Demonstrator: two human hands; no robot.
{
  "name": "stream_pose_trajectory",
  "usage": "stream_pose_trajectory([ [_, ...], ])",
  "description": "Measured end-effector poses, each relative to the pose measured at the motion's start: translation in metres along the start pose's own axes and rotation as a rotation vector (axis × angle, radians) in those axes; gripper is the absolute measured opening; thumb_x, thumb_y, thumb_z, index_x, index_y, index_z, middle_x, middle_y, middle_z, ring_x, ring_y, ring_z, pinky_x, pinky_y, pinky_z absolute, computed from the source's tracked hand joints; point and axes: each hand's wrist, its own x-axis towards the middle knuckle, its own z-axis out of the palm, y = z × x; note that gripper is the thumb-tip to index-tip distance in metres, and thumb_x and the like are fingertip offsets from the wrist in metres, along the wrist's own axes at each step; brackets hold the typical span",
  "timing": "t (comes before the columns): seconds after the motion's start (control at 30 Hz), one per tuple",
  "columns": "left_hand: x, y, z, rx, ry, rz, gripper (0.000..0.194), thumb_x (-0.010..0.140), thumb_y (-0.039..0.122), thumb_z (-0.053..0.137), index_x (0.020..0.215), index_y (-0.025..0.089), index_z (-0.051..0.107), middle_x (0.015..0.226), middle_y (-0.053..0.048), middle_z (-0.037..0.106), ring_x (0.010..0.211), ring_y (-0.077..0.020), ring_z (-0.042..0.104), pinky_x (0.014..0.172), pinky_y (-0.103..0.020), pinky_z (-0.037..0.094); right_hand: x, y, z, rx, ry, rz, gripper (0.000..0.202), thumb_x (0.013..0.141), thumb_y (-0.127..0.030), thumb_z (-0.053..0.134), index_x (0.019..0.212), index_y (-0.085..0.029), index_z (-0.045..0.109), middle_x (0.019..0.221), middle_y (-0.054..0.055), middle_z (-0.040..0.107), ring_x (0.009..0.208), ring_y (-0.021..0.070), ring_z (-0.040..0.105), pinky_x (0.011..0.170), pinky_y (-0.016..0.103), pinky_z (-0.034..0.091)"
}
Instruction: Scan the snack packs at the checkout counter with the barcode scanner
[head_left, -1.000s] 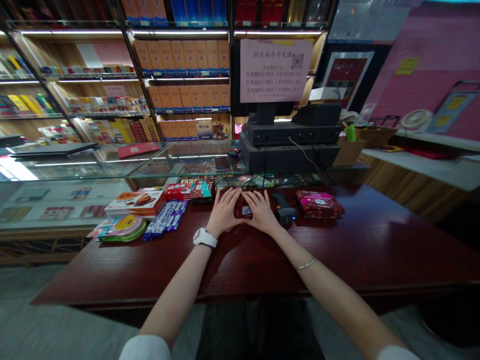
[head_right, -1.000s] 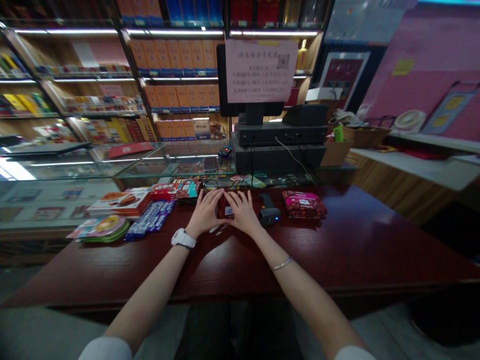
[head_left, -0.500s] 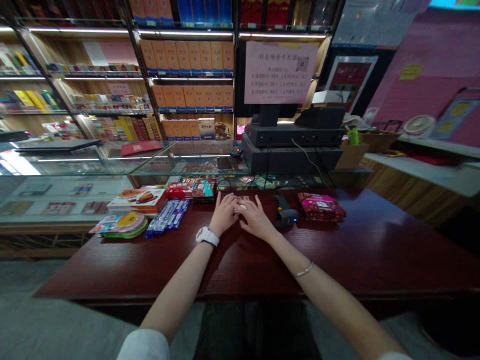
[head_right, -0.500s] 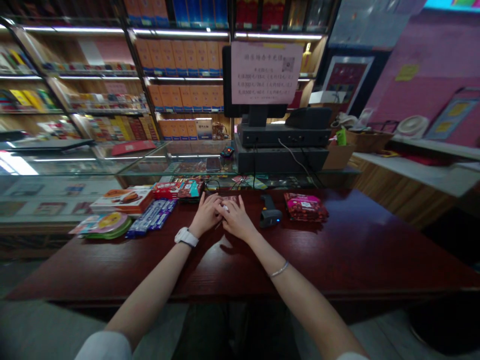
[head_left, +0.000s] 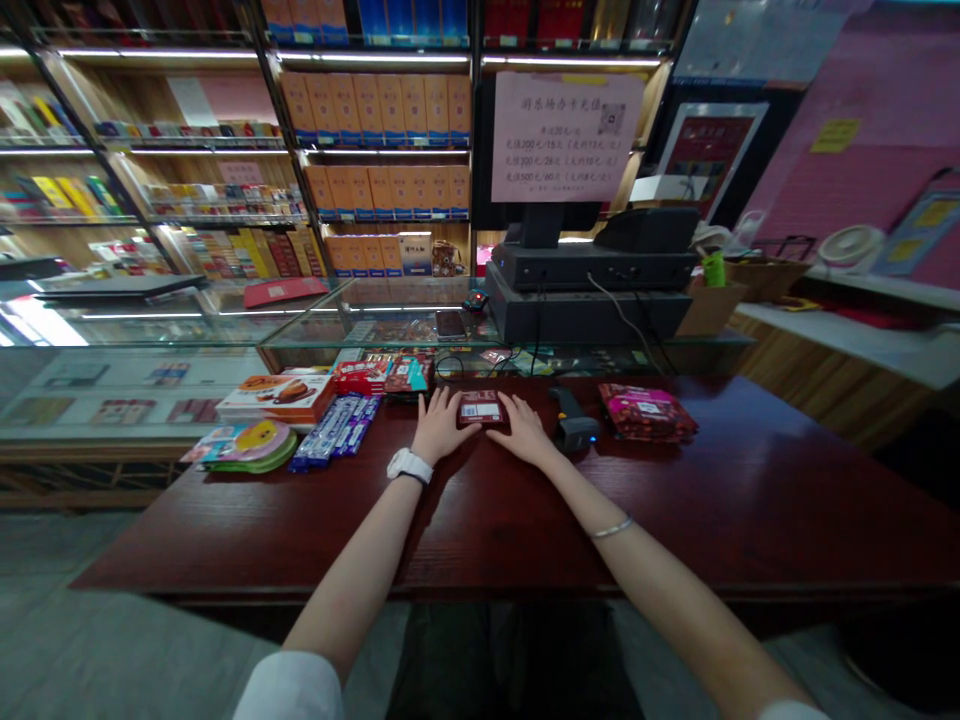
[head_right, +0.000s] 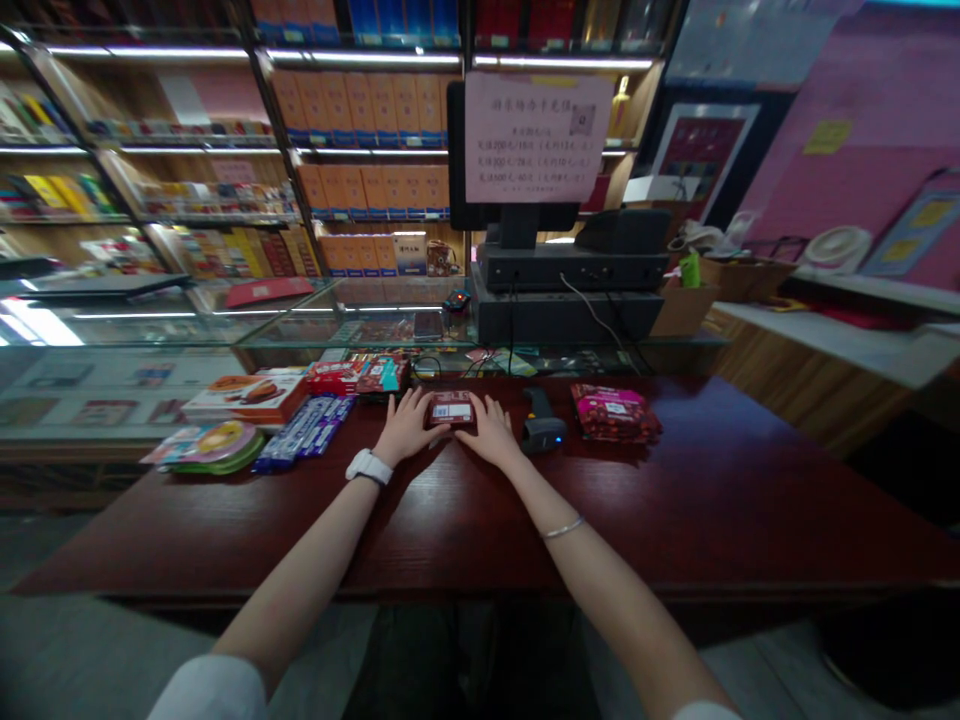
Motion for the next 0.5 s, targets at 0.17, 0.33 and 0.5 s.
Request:
stream_pose_trajectory([
  [0.17,0.002,-0.008,0.008,-0.037,-0.166,-0.059,0.079,0.082,0.064,0.056,0.144,0.018,0.038,0.148,-0.023,0.044,0.141,-0.0395,0.036,0.111,-0.070,0.014,-0.001,-0.002,0.002,-0.029,-0.129,0.029,0.072,0.084,-0.053,0.061,0.144,-0.023,0.037,0.149,0.023,0.041,0.141,0.0386,0.035,0.110,0.066,0.023],
  [0.33,0.005,-0.021,-0.010,-0.178,-0.209,0.062,0.059,0.077,0.063,0.063,0.120,0.022,0.065,0.130,-0.013,0.062,0.122,-0.0316,0.058,0.109,-0.053,0.037,-0.006,-0.008,-0.028,-0.088,-0.149,-0.038,0.043,0.083,-0.043,0.066,0.121,-0.025,0.058,0.122,0.012,0.063,0.118,0.0306,0.058,0.107,0.063,0.029],
  [0.5,0.006,-0.025,-0.024,-0.322,-0.295,0.158,0.046,0.060,0.063,0.077,0.082,0.023,0.072,0.107,-0.007,0.067,0.106,-0.0253,0.063,0.092,-0.034,0.052,-0.009,-0.009,-0.057,-0.040,-0.284,-0.131,0.038,0.068,-0.043,0.080,0.095,-0.022,0.063,0.101,0.005,0.063,0.090,0.0222,0.064,0.086,0.039,0.049],
])
